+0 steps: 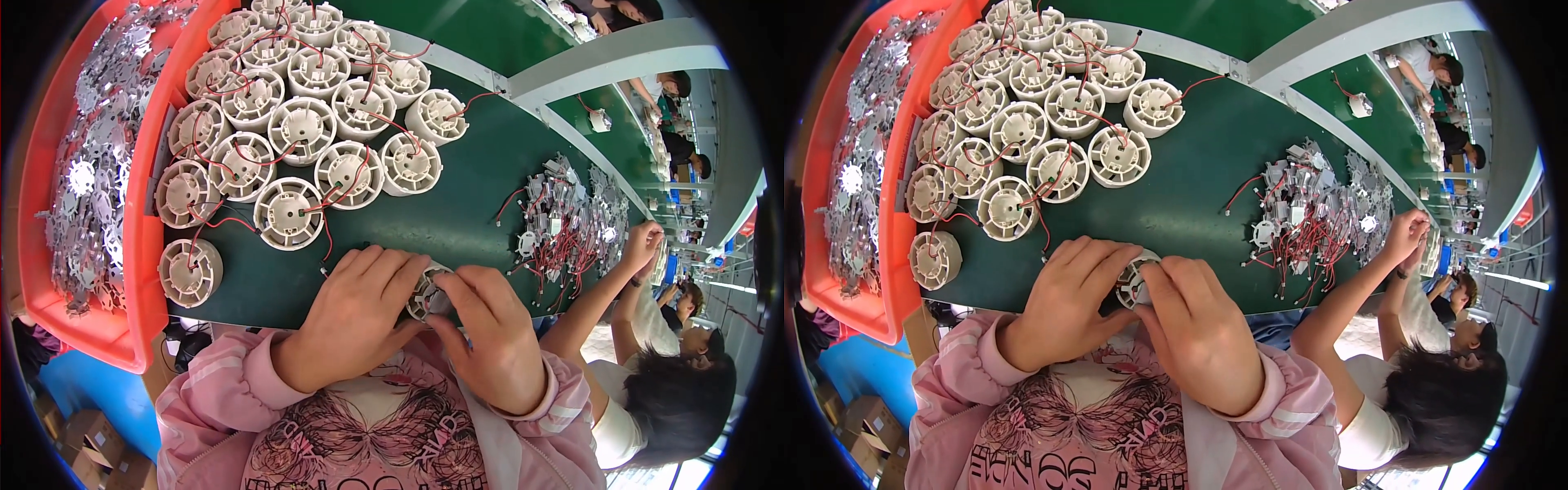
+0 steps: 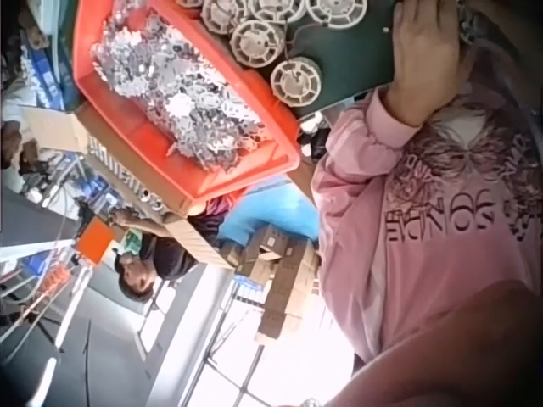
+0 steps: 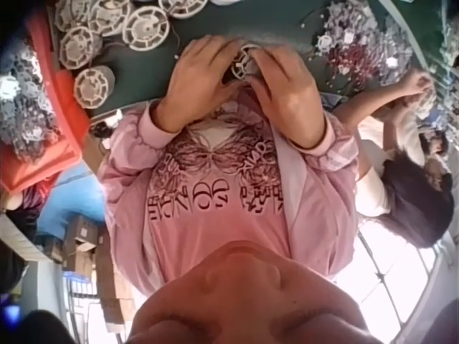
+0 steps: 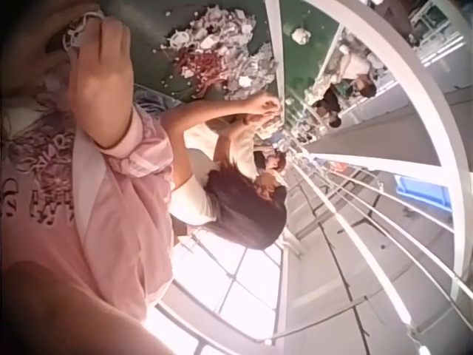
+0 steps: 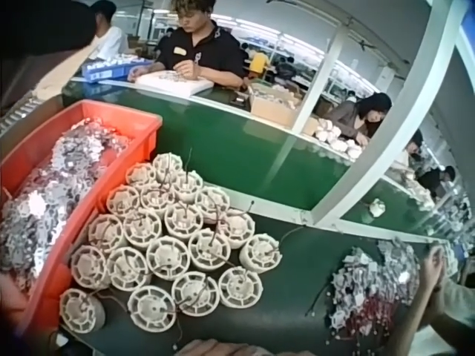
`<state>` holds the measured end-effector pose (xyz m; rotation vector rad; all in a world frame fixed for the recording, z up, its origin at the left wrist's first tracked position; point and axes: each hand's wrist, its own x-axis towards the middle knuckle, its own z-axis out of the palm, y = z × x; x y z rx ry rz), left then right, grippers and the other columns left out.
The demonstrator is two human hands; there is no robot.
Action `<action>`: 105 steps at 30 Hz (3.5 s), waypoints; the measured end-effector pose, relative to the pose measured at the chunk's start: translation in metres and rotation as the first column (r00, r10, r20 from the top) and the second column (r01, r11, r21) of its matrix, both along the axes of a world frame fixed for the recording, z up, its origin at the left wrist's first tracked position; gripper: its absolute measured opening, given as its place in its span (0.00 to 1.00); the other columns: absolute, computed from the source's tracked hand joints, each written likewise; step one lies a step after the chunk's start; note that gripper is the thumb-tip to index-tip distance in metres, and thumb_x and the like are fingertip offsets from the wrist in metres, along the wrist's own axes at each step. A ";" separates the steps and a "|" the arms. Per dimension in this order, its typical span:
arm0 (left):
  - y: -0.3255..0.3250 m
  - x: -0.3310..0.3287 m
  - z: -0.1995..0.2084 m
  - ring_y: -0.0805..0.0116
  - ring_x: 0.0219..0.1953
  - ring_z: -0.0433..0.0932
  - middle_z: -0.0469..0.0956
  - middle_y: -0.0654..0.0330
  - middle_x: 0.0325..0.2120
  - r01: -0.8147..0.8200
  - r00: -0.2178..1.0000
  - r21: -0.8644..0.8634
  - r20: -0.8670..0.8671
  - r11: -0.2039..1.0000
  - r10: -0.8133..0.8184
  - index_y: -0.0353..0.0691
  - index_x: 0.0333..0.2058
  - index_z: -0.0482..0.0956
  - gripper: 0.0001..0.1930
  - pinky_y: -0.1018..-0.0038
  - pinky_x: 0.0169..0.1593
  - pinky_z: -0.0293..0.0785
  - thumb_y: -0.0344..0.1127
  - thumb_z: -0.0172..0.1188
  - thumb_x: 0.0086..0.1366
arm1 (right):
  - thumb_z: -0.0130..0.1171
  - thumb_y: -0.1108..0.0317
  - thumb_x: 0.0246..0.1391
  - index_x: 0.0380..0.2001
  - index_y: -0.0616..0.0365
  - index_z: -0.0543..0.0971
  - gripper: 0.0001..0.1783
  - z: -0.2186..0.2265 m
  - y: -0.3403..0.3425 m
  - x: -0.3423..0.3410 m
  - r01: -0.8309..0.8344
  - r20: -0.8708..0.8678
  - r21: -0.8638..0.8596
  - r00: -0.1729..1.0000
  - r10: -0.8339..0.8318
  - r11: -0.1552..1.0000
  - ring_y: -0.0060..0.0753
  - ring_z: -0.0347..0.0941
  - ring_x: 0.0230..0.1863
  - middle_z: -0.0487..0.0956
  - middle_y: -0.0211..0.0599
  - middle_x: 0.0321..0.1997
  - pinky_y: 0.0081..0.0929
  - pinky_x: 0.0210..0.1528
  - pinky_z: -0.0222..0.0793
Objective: The person assembles components by fitting small electronic modules into circular plastic housings by hand and placing the assembled units onto the conveyor line.
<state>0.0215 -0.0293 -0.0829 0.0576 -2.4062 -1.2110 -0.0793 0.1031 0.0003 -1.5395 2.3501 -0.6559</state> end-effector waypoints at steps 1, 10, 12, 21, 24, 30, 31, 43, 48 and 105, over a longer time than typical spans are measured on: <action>0.000 0.000 0.001 0.53 0.38 0.71 0.73 0.53 0.40 -0.002 1.000 -0.004 0.016 1.000 0.002 0.32 0.47 0.71 0.35 0.62 0.43 0.68 0.35 0.71 0.36 | 0.68 0.80 0.34 0.41 0.65 0.75 0.24 0.002 -0.002 -0.001 -0.022 -0.020 0.012 1.000 0.023 1.000 0.43 0.73 0.34 0.72 0.44 0.39 0.29 0.35 0.71; 0.002 -0.002 -0.003 0.55 0.37 0.71 0.73 0.54 0.39 -0.043 0.999 0.019 0.013 0.999 0.042 0.33 0.44 0.73 0.32 0.64 0.39 0.67 0.38 0.72 0.37 | 0.70 0.80 0.32 0.40 0.63 0.77 0.25 0.004 -0.002 -0.020 -0.103 0.077 0.045 0.992 0.100 0.994 0.39 0.73 0.33 0.73 0.43 0.39 0.27 0.33 0.71; 0.001 -0.002 -0.003 0.55 0.37 0.71 0.72 0.54 0.39 -0.043 0.999 0.030 0.010 0.999 0.043 0.33 0.44 0.73 0.32 0.64 0.39 0.67 0.38 0.72 0.37 | 0.70 0.80 0.31 0.40 0.63 0.78 0.26 0.009 -0.004 -0.021 -0.095 0.095 0.055 0.991 0.089 0.994 0.38 0.73 0.32 0.73 0.43 0.39 0.27 0.33 0.71; -0.001 -0.001 -0.002 0.58 0.36 0.70 0.70 0.57 0.36 -0.045 0.999 0.015 0.028 0.999 0.044 0.36 0.45 0.73 0.33 0.65 0.38 0.66 0.38 0.73 0.36 | 0.71 0.80 0.31 0.40 0.63 0.79 0.26 0.008 -0.007 -0.026 -0.109 0.121 0.084 0.988 0.098 0.990 0.34 0.73 0.31 0.74 0.41 0.38 0.24 0.31 0.70; 0.000 -0.001 -0.003 0.58 0.36 0.70 0.70 0.57 0.37 -0.045 0.998 0.012 0.032 0.999 0.045 0.36 0.45 0.74 0.33 0.65 0.38 0.65 0.38 0.73 0.36 | 0.71 0.80 0.31 0.40 0.64 0.79 0.25 0.007 -0.007 -0.025 -0.122 0.118 0.079 0.987 0.112 0.989 0.34 0.73 0.31 0.74 0.41 0.38 0.24 0.31 0.70; 0.000 0.000 -0.004 0.59 0.35 0.70 0.71 0.57 0.36 -0.045 0.998 -0.001 0.037 0.999 0.045 0.37 0.45 0.74 0.32 0.66 0.37 0.65 0.39 0.72 0.37 | 0.71 0.80 0.31 0.39 0.65 0.78 0.25 0.008 -0.010 -0.018 -0.071 0.085 0.124 0.995 0.061 0.990 0.36 0.73 0.32 0.74 0.42 0.38 0.25 0.31 0.71; 0.000 -0.001 -0.004 0.59 0.35 0.70 0.71 0.57 0.36 -0.045 0.998 -0.009 0.034 0.999 0.045 0.37 0.45 0.74 0.32 0.66 0.37 0.64 0.40 0.72 0.37 | 0.71 0.80 0.31 0.39 0.65 0.78 0.25 0.008 -0.010 -0.016 -0.071 0.087 0.125 0.994 0.060 0.990 0.36 0.73 0.32 0.74 0.42 0.38 0.25 0.31 0.71; 0.002 -0.003 -0.005 0.60 0.34 0.70 0.71 0.59 0.34 -0.074 0.996 0.033 0.046 0.997 0.073 0.36 0.43 0.74 0.30 0.66 0.36 0.64 0.40 0.72 0.39 | 0.69 0.81 0.34 0.41 0.66 0.78 0.24 -0.002 -0.001 -0.018 -0.013 0.088 0.092 0.996 0.005 0.996 0.30 0.73 0.32 0.73 0.41 0.40 0.23 0.30 0.70; 0.002 -0.003 -0.004 0.60 0.33 0.70 0.71 0.59 0.33 -0.067 0.997 0.026 0.027 0.997 0.066 0.36 0.43 0.74 0.30 0.67 0.36 0.64 0.40 0.72 0.39 | 0.67 0.82 0.39 0.44 0.66 0.77 0.24 -0.026 0.021 -0.037 0.170 0.755 0.005 0.646 -0.115 0.985 0.22 0.70 0.35 0.69 0.37 0.49 0.19 0.33 0.68; -0.039 0.028 0.071 0.74 0.21 0.69 0.72 0.61 0.21 0.330 0.890 0.714 -0.019 0.617 -0.455 0.32 0.23 0.74 0.11 0.76 0.28 0.66 0.30 0.57 0.64 | 0.77 0.66 0.29 0.44 0.71 0.74 0.36 0.029 0.027 -0.005 -0.093 0.533 -0.150 0.831 0.160 0.984 0.33 0.78 0.37 0.79 0.45 0.39 0.24 0.41 0.72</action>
